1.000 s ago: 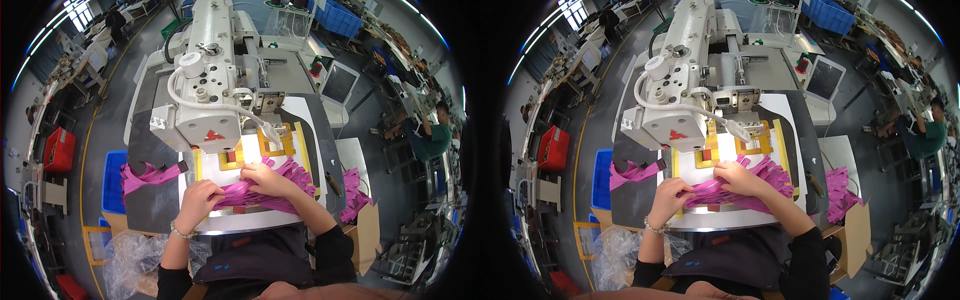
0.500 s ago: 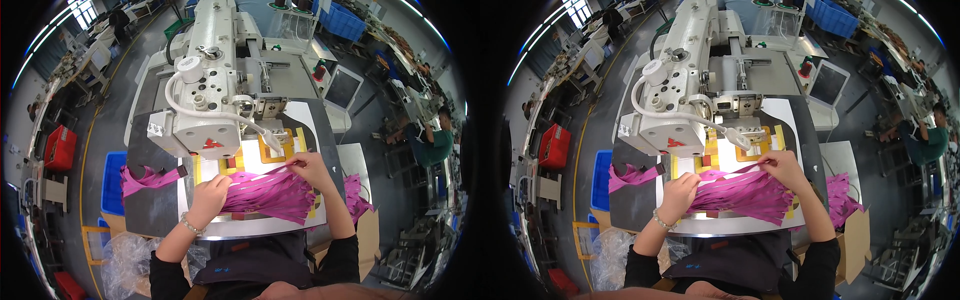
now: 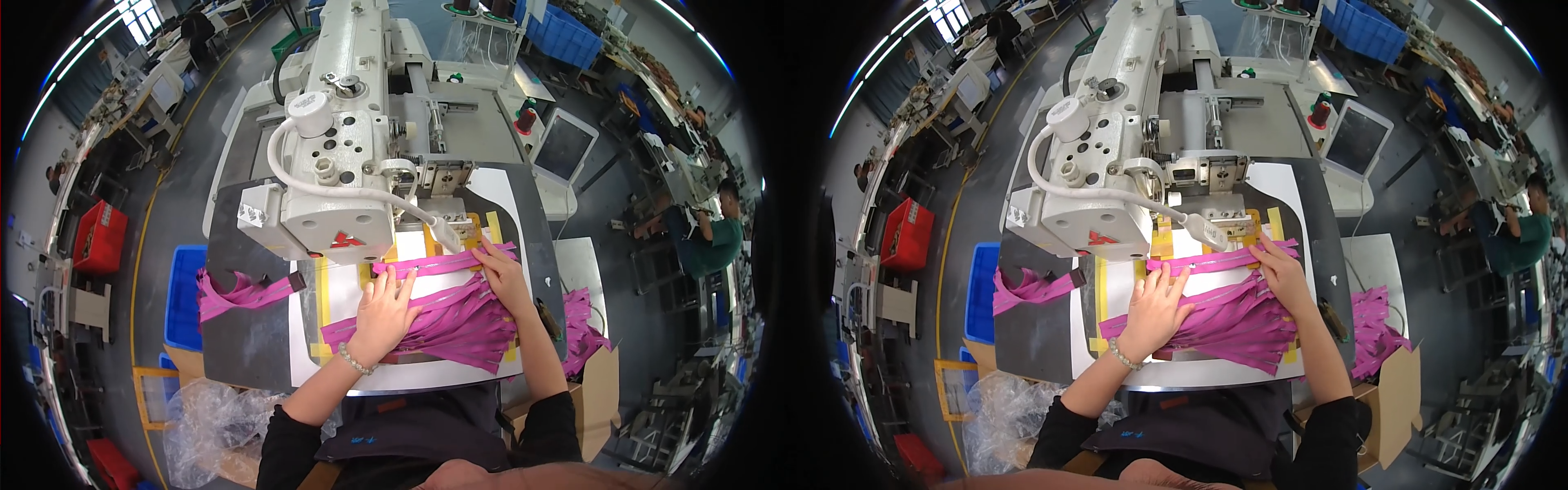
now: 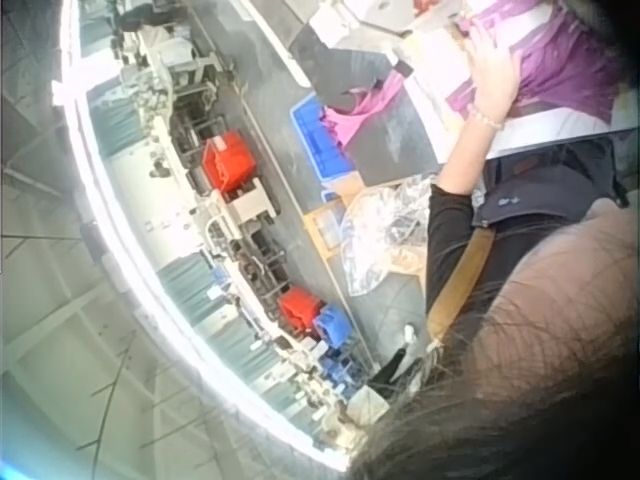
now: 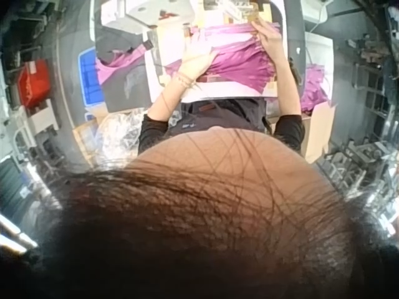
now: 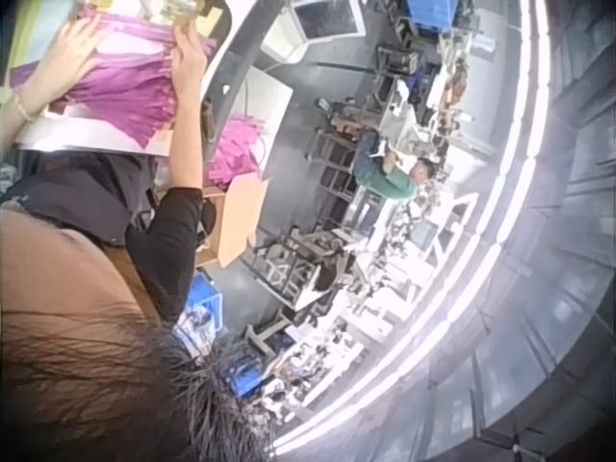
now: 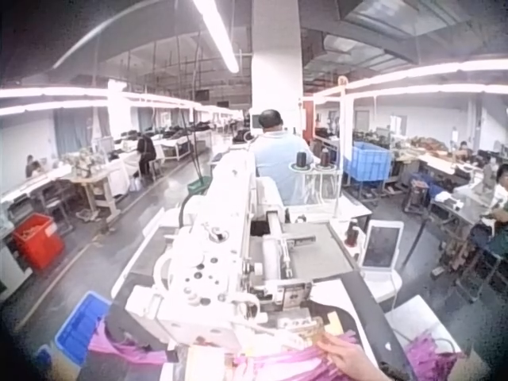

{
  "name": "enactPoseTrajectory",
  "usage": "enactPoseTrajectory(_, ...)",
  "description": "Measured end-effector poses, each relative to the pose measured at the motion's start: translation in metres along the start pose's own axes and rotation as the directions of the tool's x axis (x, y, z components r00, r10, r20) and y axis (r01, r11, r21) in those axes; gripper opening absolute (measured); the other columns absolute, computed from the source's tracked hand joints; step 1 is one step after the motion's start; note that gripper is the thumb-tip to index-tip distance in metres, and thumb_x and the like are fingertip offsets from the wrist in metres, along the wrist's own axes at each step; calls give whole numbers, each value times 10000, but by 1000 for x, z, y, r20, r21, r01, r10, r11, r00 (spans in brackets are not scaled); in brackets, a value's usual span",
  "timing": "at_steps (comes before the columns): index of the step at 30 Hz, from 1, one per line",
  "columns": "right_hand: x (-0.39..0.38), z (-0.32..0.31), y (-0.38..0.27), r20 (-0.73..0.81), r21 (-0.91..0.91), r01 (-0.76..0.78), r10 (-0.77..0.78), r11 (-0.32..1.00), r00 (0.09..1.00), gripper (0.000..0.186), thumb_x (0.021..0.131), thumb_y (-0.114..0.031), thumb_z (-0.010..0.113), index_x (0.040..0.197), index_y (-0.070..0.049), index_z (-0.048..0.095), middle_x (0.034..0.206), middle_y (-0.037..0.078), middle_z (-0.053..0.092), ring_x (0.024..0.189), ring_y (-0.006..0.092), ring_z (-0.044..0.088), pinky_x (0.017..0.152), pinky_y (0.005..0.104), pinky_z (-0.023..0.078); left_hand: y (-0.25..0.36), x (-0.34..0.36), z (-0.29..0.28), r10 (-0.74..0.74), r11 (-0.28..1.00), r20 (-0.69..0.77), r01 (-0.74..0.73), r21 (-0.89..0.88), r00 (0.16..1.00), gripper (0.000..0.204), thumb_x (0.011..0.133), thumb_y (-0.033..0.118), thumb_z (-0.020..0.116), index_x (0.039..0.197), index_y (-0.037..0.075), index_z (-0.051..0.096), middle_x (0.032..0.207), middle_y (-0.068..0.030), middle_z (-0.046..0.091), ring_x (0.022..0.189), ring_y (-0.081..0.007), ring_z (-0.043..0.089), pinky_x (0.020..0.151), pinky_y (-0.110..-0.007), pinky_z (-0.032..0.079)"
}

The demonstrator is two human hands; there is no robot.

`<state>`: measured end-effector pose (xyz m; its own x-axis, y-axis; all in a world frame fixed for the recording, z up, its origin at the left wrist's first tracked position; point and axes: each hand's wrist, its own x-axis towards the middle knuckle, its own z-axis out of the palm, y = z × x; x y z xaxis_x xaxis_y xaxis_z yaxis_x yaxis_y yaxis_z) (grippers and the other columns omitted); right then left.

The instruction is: Use an industrial sewing machine to attach leather reinforcement patches to purple fabric straps.

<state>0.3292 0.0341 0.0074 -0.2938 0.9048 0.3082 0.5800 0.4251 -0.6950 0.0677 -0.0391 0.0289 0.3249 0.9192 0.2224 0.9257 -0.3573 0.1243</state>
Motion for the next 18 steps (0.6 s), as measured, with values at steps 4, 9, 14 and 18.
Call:
enactPoseTrajectory(4, -1, -1, -1, -78, -1, -28, 27, 1000, 997, 320, 843, 32, 548, 1135, -43, 654, 1271, 207, 561, 1071, 303, 619, 859, 299, 495, -1, -2, 8, 42, 998, -44, -44, -45, 998, 637, 833, 445, 621, 1348, 97, 481, 1283, -277, 495, 1186, -353, 471, 990, -431, 336)
enactPoseTrajectory(9, -2, -2, 0, -81, -6, -39, 38, 999, 996, 323, 835, 36, 551, 1124, -54, 665, 1249, 201, 581, 1060, 289, 628, 850, 288, 496, -1, 2, 10, 47, 997, -62, -51, -58, 997, 644, 831, 453, 621, 1332, 70, 490, 1253, -342, 482, 1184, -429, 472, 1043, -488, 313)
enactPoseTrajectory(14, -1, -3, 3, -97, -22, 0, -2, 1000, 995, 311, 829, 34, 554, 1104, -52, 672, 1210, 202, 602, 1042, 305, 632, 850, 303, 504, 1, 5, 10, 22, 997, -31, -24, -78, 999, 658, 823, 463, 628, 1304, 33, 496, 1248, -357, 475, 1195, -456, 458, 1049, -518, 302)
enactPoseTrajectory(18, 0, -11, 0, -66, -23, -1, 0, 1000, 998, 317, 800, 61, 529, 1056, -37, 687, 1164, 196, 630, 1020, 287, 644, 834, 297, 507, 0, 5, 11, 6, 996, -16, -7, -84, 1000, 646, 824, 466, 626, 1281, 25, 505, 1257, -355, 469, 1201, -458, 452, 1047, -532, 299)
